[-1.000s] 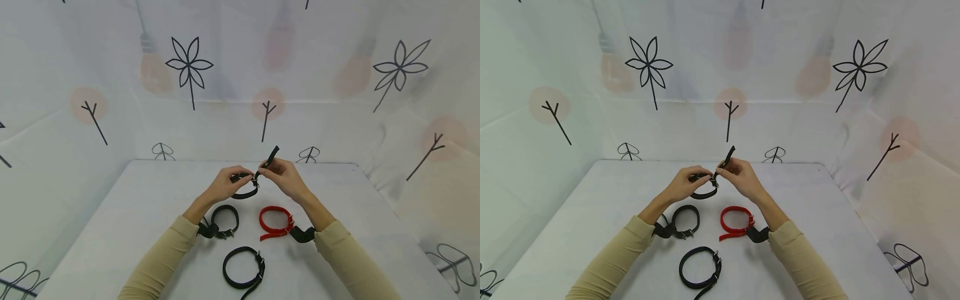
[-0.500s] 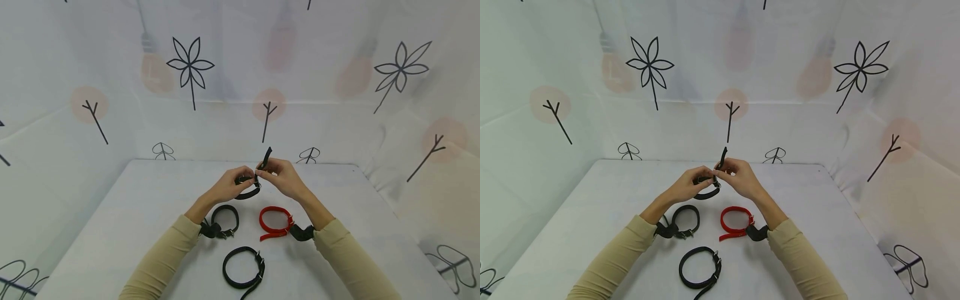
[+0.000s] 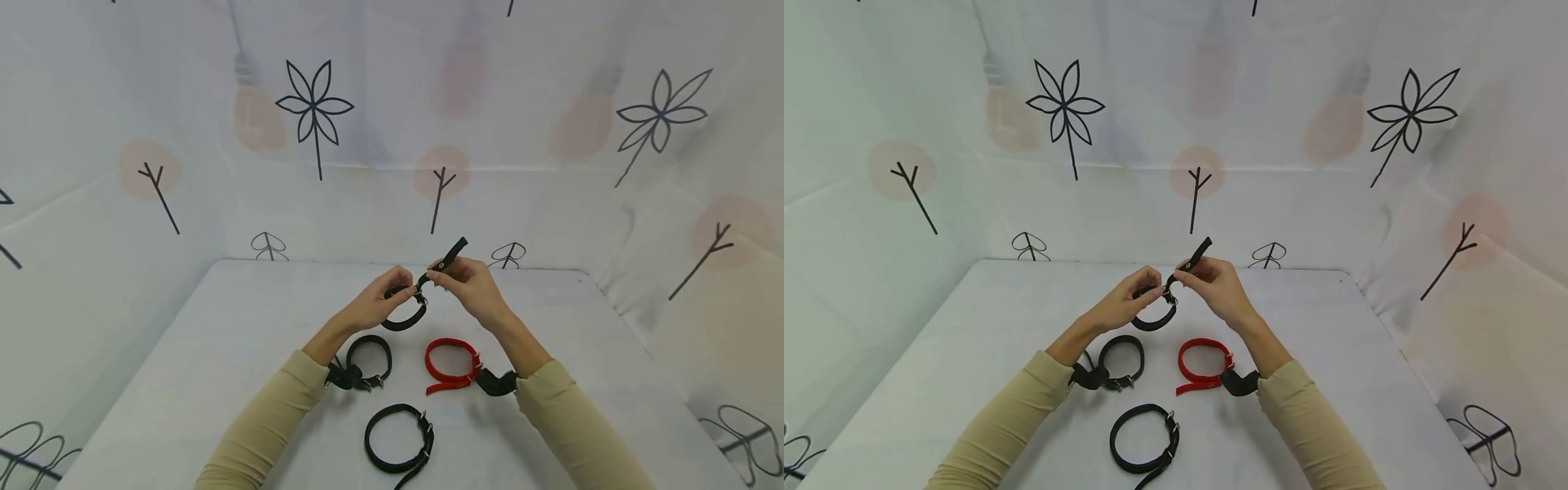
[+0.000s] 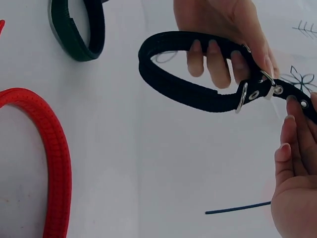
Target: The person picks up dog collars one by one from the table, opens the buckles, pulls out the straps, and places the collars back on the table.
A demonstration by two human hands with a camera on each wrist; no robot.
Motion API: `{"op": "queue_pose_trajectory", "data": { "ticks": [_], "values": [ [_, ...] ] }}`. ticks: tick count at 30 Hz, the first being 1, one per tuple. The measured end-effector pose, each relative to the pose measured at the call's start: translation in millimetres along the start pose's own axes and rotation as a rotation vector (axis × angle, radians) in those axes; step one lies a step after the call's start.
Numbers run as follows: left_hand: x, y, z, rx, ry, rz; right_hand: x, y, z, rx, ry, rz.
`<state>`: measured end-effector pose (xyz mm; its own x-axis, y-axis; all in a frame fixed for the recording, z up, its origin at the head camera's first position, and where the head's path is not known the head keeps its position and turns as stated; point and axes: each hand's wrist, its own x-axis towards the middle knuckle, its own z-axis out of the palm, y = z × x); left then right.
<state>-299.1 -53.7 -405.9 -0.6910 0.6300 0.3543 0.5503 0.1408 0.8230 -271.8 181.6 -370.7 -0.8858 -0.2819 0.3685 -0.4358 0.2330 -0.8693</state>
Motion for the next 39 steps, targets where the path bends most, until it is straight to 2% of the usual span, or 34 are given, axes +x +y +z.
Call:
{"op": "queue_pose_trajectory", "data": {
  "ticks": [5, 11, 15, 19, 29, 34, 39],
  "values": [
    [-0.7, -1.8, 4.8, -0.012, 0.033, -0.005, -2, 1, -2, 0.023, 0.004, -0.002],
    [-2.3, -2.2, 2.7, -0.013, 0.017, -0.013, -2, -3, -1, 0.008, -0.007, -0.024],
    [-5.9, -0.6, -1.5, 0.101, -0.001, -0.039, 0, -4, 1, -0.009, -0.037, -0.036],
    [-6.6, 0.2, -2.3, 0.201, 0.004, -0.021, 2, -5, 5, -0.059, -0.057, -0.056],
    [-2.5, -3.3, 0.7, 0.121, 0.060, 0.103, 5, -7, 14, -0.084, -0.087, -0.081],
    [0.0, -3.7, -1.6, 0.126, 0.096, 0.107, 5, -6, 13, -0.163, -0.099, -0.083],
    [1.9, -4.3, -9.3, 0.110, 0.128, 0.079, 4, 1, 8, -0.263, -0.115, -0.028]
  ]
}}
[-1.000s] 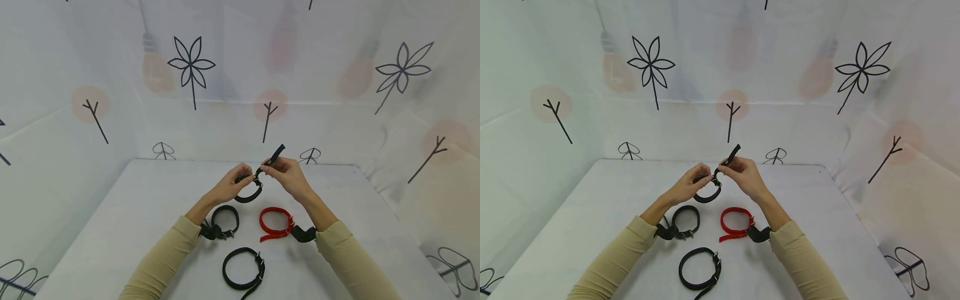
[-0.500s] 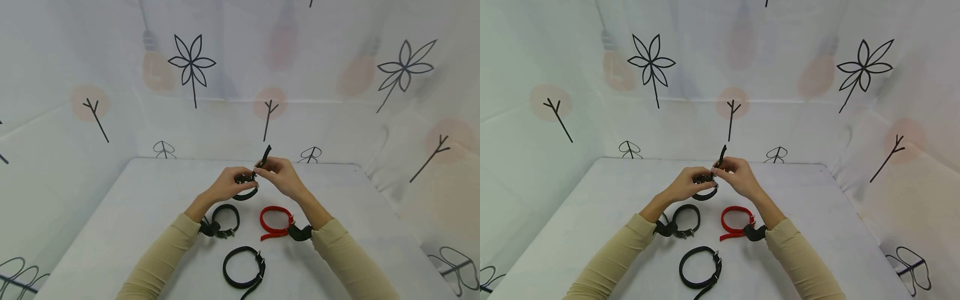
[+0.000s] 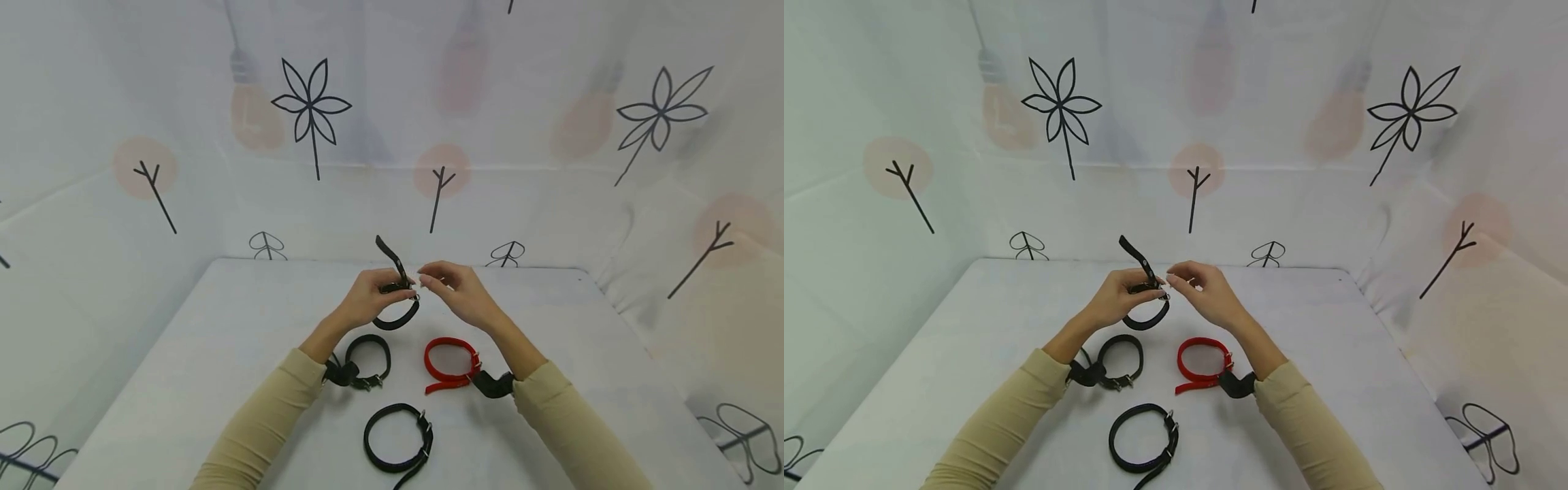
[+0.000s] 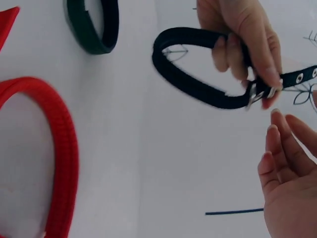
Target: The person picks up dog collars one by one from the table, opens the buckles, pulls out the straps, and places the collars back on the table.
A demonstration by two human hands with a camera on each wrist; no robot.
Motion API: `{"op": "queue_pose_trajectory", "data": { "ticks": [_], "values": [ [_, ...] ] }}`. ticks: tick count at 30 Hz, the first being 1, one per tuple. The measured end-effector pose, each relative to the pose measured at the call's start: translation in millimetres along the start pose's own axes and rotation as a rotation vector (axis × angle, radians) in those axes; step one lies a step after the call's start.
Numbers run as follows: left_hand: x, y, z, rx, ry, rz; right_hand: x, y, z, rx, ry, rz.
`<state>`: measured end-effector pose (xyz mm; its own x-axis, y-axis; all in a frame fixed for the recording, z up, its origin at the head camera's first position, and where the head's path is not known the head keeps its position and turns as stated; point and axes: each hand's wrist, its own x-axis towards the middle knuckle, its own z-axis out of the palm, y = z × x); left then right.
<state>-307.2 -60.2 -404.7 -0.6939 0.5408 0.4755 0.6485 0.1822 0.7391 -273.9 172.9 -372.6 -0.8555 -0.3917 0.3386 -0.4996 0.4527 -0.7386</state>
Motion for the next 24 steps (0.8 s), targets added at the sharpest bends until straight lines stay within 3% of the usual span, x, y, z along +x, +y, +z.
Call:
{"op": "queue_pose_trajectory", "data": {
  "ticks": [4, 8, 16, 24],
  "values": [
    [0.6, 2.2, -1.8, -0.043, 0.038, -0.048, -4, 9, 0, -0.034, -0.086, 0.044],
    [2.5, 4.1, -0.7, -0.117, 0.089, -0.082, -4, 13, 1, -0.022, -0.149, 0.023],
    [4.4, 5.0, 1.3, -0.271, 0.122, -0.138, -2, 9, -1, -0.016, -0.080, -0.025],
    [1.2, 7.0, -0.8, -0.281, 0.076, -0.197, -3, 8, -6, -0.040, -0.062, -0.044]
  ]
}}
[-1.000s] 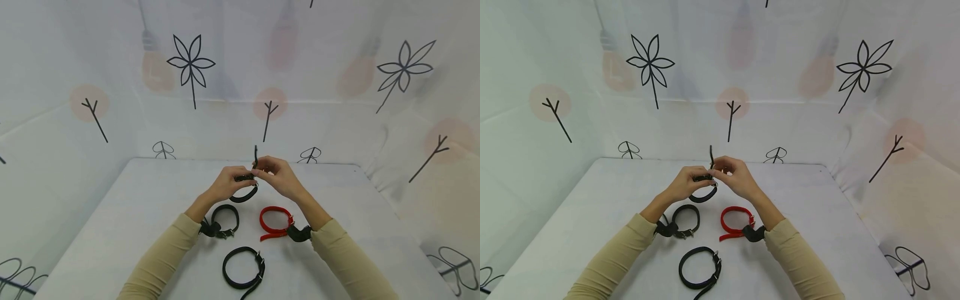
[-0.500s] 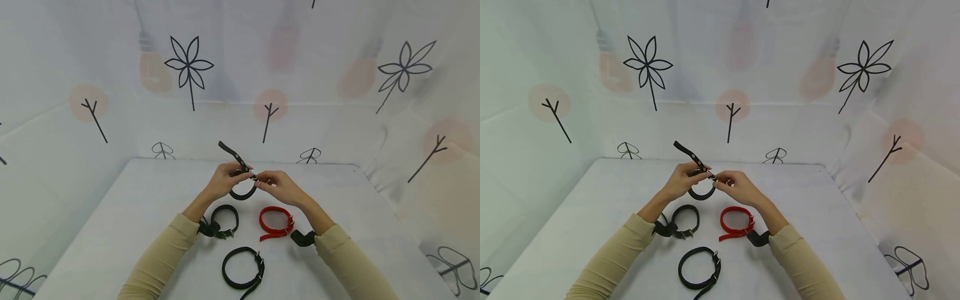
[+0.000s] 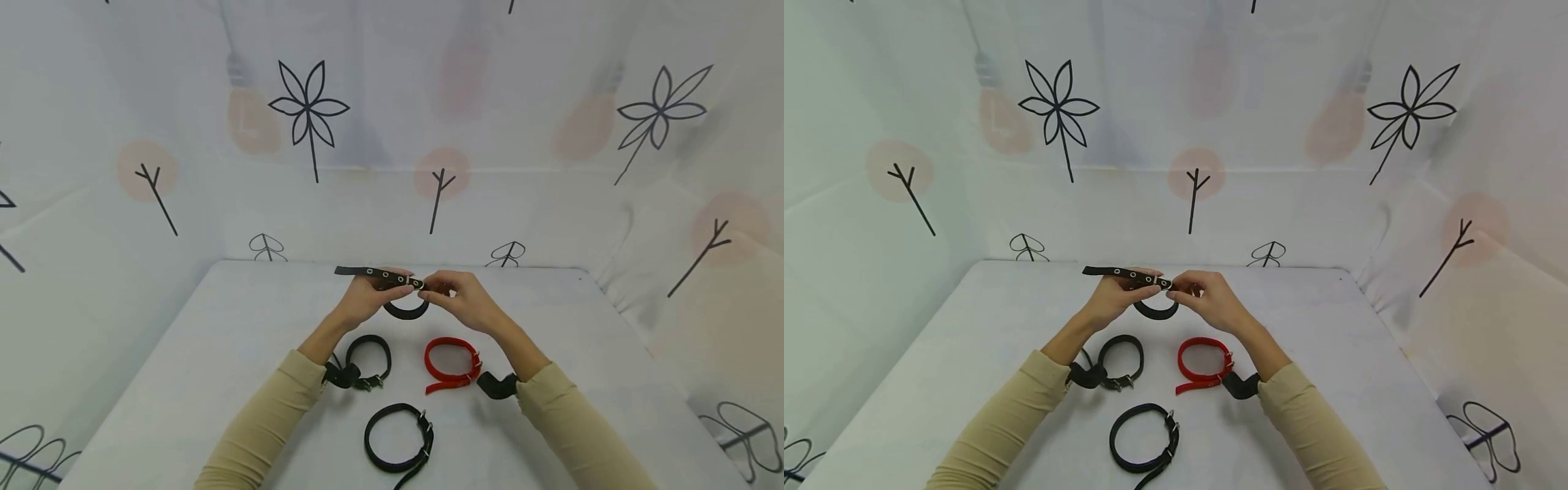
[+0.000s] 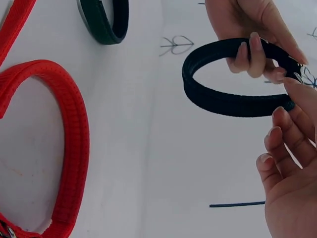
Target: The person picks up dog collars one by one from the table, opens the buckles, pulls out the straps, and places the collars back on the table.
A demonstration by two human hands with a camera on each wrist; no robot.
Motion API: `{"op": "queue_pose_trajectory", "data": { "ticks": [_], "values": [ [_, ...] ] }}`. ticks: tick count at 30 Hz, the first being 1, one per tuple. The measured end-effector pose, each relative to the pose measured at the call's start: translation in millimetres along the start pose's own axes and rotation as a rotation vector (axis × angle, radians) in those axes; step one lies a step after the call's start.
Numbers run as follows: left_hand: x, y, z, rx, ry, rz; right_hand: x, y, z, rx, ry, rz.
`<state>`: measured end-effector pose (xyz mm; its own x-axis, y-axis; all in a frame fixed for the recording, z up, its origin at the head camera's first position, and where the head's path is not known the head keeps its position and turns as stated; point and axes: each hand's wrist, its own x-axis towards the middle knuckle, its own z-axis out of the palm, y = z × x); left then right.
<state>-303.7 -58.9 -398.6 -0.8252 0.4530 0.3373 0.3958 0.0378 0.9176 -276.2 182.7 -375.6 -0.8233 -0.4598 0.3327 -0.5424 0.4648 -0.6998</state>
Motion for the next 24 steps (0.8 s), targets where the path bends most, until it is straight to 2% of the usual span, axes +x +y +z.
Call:
{"op": "queue_pose_trajectory", "data": {
  "ticks": [6, 13, 17, 24],
  "values": [
    [-2.5, -1.4, -1.8, 0.001, -0.016, -0.006, -1, -1, 0, -0.010, -0.012, 0.004],
    [-3.3, -4.8, -7.5, -0.044, 0.042, 0.015, -6, 9, -5, -0.014, -0.014, 0.053],
    [-2.4, -6.3, -8.6, -0.061, 0.041, 0.038, -7, 11, -7, -0.038, -0.018, 0.056],
    [-0.7, -6.0, -3.9, -0.049, 0.011, 0.048, 0, 1, -2, -0.070, 0.008, -0.054]
  ]
}}
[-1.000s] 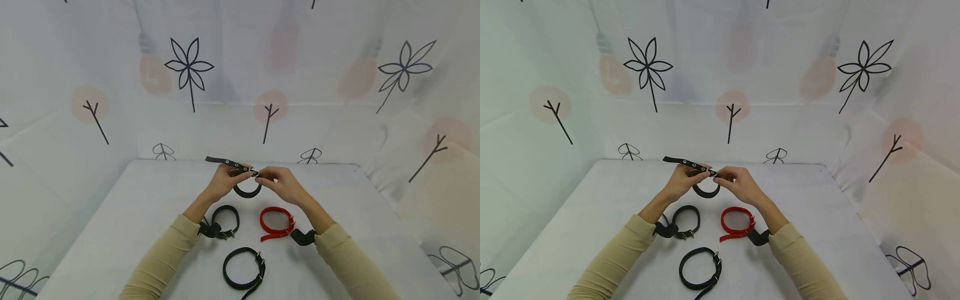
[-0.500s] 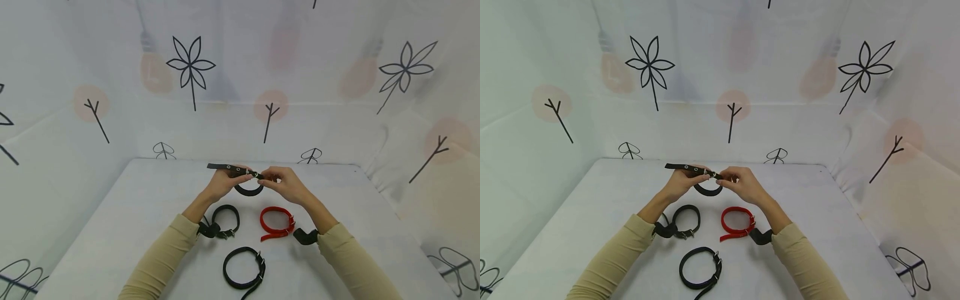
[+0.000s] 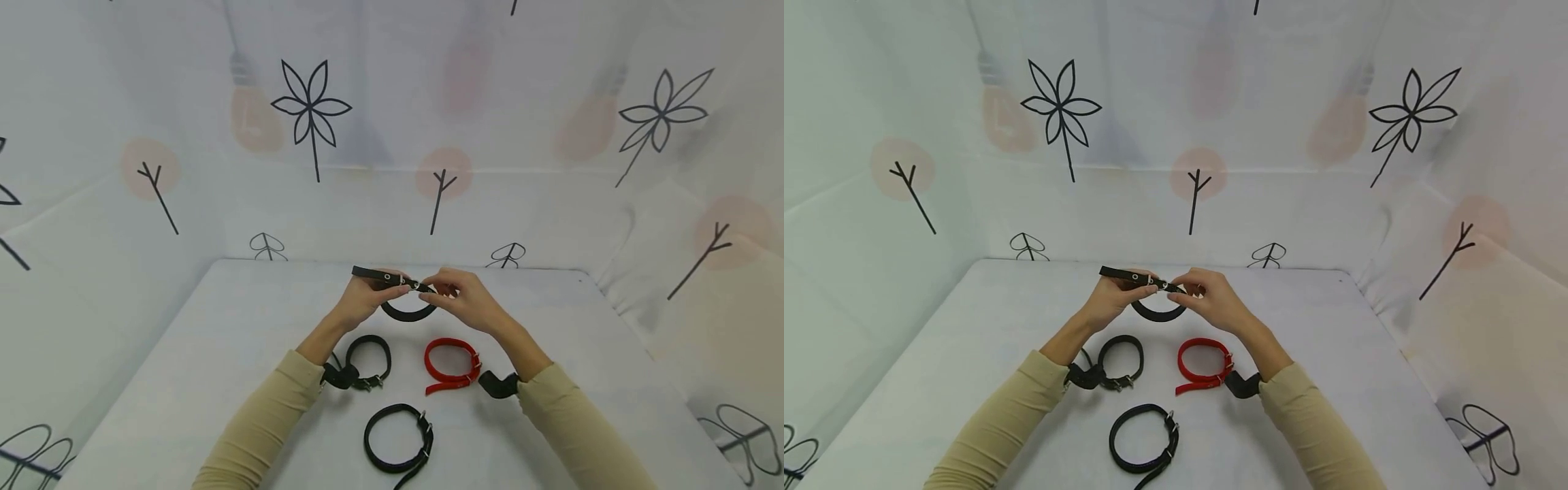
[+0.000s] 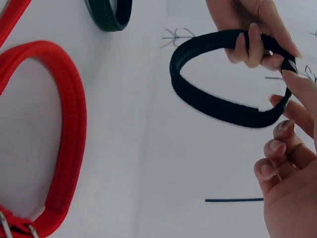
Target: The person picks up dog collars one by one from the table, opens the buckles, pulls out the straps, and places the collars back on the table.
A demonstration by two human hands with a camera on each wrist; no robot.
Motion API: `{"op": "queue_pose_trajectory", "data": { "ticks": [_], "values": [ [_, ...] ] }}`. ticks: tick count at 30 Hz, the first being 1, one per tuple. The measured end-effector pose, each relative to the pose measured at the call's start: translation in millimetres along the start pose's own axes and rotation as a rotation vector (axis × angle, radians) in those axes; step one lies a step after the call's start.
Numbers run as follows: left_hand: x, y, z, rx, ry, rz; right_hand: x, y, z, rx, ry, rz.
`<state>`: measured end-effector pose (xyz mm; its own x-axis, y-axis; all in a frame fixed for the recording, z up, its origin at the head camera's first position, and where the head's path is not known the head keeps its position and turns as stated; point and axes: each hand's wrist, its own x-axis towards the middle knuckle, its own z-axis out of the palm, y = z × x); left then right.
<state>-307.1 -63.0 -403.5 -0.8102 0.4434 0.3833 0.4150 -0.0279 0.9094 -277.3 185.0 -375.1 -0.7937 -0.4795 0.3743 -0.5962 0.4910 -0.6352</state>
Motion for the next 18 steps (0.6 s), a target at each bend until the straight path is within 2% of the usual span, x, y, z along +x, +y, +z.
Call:
{"op": "queue_pose_trajectory", "data": {
  "ticks": [4, 12, 18],
  "values": [
    [-0.4, 0.6, -0.2, -0.017, -0.012, 0.007, 2, 1, 1, -0.011, 0.009, -0.020],
    [-4.4, -0.4, -8.3, -0.052, 0.031, -0.018, -5, 10, -7, -0.035, -0.028, 0.054],
    [-3.3, -2.4, -4.5, -0.053, 0.009, 0.008, 4, -3, -4, -0.077, -0.033, 0.004]
  ]
}}
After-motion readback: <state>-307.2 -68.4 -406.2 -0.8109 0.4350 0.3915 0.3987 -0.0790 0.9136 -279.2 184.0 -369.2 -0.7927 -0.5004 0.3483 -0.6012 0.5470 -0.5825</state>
